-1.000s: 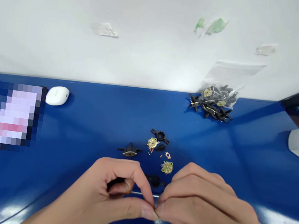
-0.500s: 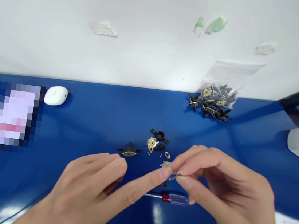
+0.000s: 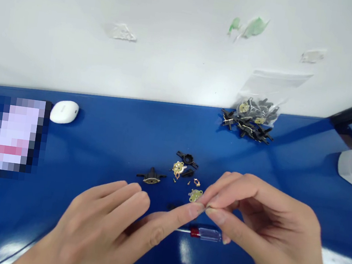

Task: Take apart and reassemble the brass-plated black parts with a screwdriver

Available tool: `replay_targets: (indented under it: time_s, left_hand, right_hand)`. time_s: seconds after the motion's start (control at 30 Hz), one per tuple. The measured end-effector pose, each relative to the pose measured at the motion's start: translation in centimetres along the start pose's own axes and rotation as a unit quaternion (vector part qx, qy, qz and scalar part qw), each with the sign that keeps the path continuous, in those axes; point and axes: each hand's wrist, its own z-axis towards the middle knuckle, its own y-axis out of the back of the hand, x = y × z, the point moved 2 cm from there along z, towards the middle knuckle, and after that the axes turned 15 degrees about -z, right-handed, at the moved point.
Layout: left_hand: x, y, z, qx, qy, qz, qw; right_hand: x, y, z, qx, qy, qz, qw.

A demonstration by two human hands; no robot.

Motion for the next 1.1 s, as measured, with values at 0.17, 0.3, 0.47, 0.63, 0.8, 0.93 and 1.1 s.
replay_targets:
  time_s: [0.17, 0.3, 0.47, 0.63, 0.8, 0.93, 1.1]
  left_hand:
    - [0.5, -0.1, 0.0, -0.014, -0.005, 0.004, 1.0]
    - [0.2, -0.2, 0.0, -0.049, 0.034, -0.04, 0.997]
    - [-0.3, 0.4, 0.1, -0.183, 0.247, -0.394, 0.866]
    - [-0.1, 0.2, 1.2, -0.263, 0.383, -0.568, 0.679]
    - [-0.2, -0.5, 1.4, -0.229, 0.396, -0.607, 0.65]
    - [-0.6, -0.9, 1.5, -0.19, 0.4, -0.608, 0.659]
    - [-0.6, -1.2, 1.8, -0.195, 0.392, -0.612, 0.659]
  right_hand:
    - [0.1, 0.1, 0.0, -0.005, 0.002, -0.013, 1.0]
    - [0.3, 0.1, 0.1, -0.014, 0.002, -0.037, 0.999]
    - [0.0, 0.3, 0.1, -0.018, -0.001, -0.054, 0.998]
    - [-0.3, 0.5, -0.2, -0.006, -0.005, -0.052, 0.999]
    - [-0.2, 0.4, -0.2, -0.011, -0.001, -0.074, 0.997]
    - [-0.4, 0.4, -0.2, -0.004, -0.002, -0.082, 0.997]
    - [-0.5, 0.4, -0.3, -0.004, 0.019, -0.082, 0.996]
